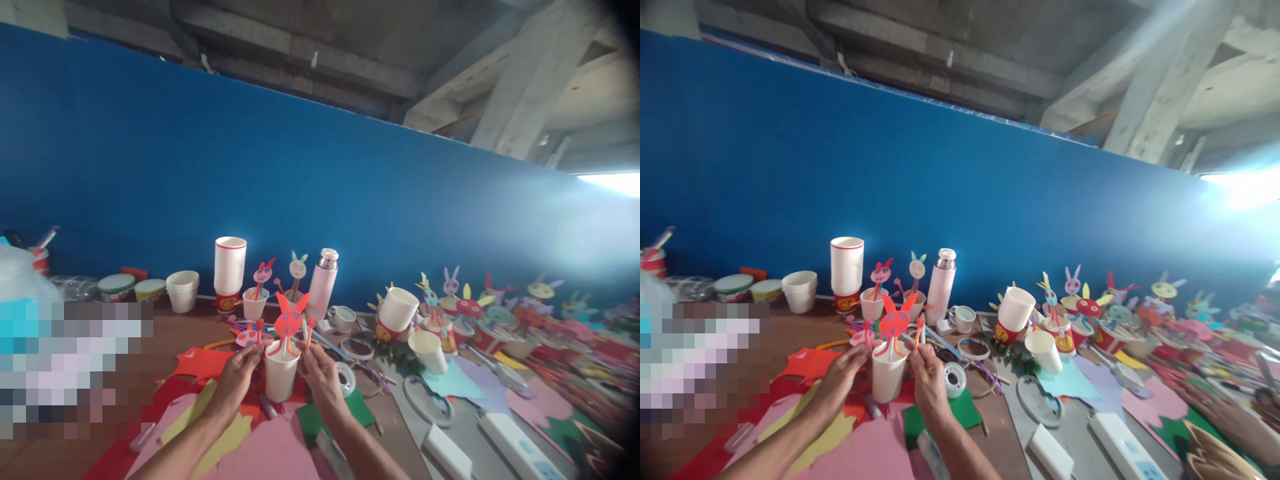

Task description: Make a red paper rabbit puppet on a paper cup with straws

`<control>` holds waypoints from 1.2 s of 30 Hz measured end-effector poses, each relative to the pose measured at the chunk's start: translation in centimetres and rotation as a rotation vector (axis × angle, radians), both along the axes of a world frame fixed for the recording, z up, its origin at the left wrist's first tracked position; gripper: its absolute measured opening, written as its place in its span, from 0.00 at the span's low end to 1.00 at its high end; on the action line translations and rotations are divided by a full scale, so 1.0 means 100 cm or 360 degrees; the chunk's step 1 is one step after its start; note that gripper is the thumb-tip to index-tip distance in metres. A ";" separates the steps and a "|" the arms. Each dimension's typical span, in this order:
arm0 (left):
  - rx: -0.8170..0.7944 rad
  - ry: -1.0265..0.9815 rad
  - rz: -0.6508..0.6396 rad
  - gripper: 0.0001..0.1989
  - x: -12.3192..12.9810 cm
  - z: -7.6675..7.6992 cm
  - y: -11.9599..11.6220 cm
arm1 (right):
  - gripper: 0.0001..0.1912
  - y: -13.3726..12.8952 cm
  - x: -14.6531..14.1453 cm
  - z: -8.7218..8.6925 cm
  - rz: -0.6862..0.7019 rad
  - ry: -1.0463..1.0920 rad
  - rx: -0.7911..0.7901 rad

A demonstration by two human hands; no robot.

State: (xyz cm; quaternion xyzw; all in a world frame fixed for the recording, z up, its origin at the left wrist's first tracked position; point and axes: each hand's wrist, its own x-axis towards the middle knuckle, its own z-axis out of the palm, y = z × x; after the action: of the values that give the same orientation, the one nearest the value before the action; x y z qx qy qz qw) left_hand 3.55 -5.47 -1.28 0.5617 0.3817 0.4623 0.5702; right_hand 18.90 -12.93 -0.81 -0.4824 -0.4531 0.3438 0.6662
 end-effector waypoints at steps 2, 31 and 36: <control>-0.0014 0.0016 -0.0007 0.21 0.000 0.002 -0.002 | 0.19 0.001 0.001 -0.001 0.0003 0.0061 -0.0025; 0.0053 0.0093 -0.0052 0.18 0.001 0.006 -0.007 | 0.14 -0.001 -0.002 0.002 -0.0022 0.0408 -0.0078; 0.0139 0.0121 -0.0027 0.17 0.002 0.008 -0.008 | 0.15 -0.002 -0.002 0.003 -0.0040 0.0428 -0.0127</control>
State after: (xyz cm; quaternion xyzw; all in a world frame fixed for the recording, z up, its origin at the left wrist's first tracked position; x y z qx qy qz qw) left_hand 3.70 -6.32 -0.52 0.6065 0.3776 0.4520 0.5341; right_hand 18.66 -13.09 -0.56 -0.4636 -0.3398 0.4146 0.7055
